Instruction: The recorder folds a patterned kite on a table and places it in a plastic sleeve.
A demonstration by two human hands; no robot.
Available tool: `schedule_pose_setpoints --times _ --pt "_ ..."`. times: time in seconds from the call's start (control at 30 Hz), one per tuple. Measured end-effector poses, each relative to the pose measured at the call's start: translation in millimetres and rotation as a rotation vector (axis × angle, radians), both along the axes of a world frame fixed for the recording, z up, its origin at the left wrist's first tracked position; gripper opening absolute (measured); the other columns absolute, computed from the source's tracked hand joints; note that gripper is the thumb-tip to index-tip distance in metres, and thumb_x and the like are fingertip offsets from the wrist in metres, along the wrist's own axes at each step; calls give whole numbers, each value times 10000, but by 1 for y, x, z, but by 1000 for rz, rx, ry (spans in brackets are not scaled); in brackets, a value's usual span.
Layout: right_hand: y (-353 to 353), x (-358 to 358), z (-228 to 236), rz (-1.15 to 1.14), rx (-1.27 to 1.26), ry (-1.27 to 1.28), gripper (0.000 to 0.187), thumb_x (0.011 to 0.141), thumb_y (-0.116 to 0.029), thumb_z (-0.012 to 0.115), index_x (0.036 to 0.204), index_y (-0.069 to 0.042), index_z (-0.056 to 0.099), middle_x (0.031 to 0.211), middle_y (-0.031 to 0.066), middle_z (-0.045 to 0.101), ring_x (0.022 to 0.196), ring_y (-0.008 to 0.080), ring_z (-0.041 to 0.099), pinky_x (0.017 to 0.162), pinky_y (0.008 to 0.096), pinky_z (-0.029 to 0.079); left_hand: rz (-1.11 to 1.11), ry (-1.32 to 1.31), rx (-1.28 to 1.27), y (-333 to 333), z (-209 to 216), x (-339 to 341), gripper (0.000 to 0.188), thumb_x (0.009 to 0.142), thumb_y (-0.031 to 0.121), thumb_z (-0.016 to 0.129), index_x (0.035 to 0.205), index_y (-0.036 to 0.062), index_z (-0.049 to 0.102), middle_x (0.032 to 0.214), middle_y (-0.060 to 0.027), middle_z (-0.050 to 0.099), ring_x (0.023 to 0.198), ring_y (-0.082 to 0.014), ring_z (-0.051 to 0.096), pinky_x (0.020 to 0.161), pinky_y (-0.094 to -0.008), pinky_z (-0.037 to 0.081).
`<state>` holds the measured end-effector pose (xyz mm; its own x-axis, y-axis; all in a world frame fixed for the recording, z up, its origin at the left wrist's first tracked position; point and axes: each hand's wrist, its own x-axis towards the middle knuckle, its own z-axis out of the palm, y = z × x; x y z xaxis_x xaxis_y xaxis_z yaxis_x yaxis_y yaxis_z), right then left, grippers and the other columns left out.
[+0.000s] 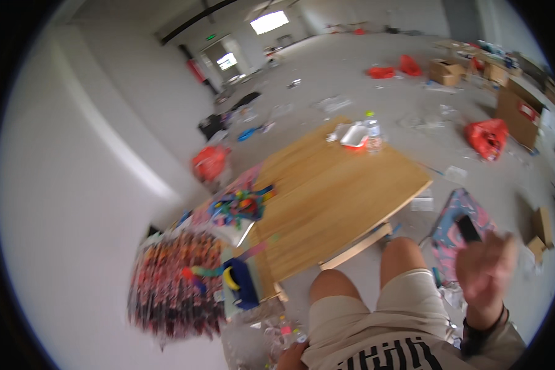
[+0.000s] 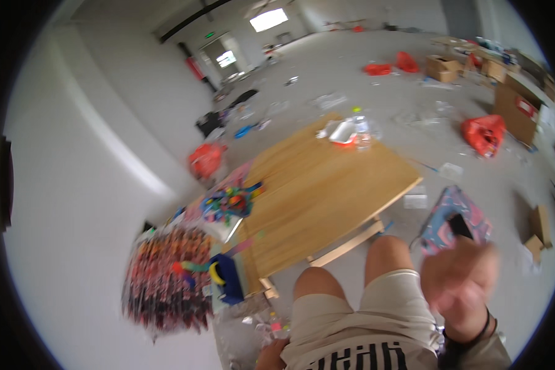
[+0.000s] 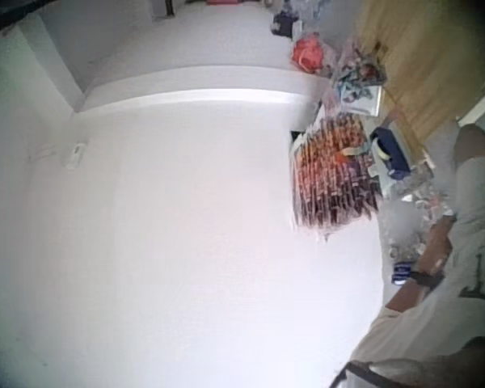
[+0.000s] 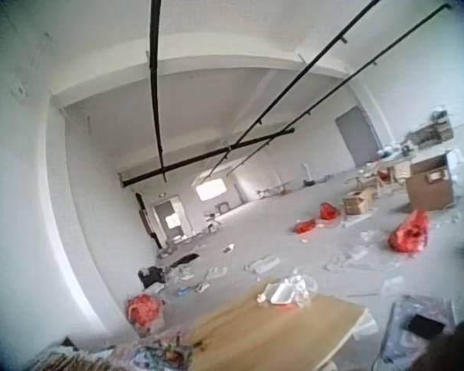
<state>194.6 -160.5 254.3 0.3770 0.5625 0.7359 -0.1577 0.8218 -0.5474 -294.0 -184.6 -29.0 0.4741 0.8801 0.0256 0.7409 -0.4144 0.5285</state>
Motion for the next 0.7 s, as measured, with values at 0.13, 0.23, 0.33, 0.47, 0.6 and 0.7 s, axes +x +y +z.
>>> schedule_pose_setpoints --times 0.13,0.23,0.33,0.47,0.6,0.7 --pt "1 66 -56 23 -295 -120 125 1066 -126 541 1045 -12 588 933 111 611 725 152 595 619 284 500 258 -127 -523 7 41 16 510 794 18 709 1296 64 633 972 -147 683 780 -293 659 719 -406 544" --pt "-4 106 -105 -182 -576 -38 80 1064 -98 541 1051 -32 583 904 58 610 735 133 581 665 275 494 228 -91 -624 12 9 -7 496 811 35 715 1300 62 633 936 -138 677 751 -277 644 702 -399 541" --pt "-12 149 -171 -307 -710 223 92 1060 -101 541 1114 -47 592 898 26 602 711 112 570 663 269 490 206 -65 -684 20 -31 -31 484 829 53 722 1304 59 632 900 -128 670 722 -262 630 684 -392 538" --pt "-39 194 -276 -577 -1072 297 182 1012 -116 596 1192 -89 612 905 25 618 751 120 603 644 272 489 198 -59 -739 21 -81 -72 468 852 76 730 1309 56 632 852 -115 661 684 -241 610 660 -382 534" --pt "-66 244 -371 -918 -1283 -119 374 898 -145 736 1248 -94 613 1015 73 662 885 213 675 749 337 547 220 -77 -733 34 -97 -83 440 886 108 732 1311 52 632 800 -98 653 651 -221 601 635 -371 531" --pt "-65 267 -391 -1098 -1331 -516 577 827 -215 801 1346 -95 578 1210 128 633 1107 295 648 922 433 529 277 -88 -706 42 -84 -79 392 936 154 718 1304 50 633 753 -76 646 642 -207 616 613 -359 531"
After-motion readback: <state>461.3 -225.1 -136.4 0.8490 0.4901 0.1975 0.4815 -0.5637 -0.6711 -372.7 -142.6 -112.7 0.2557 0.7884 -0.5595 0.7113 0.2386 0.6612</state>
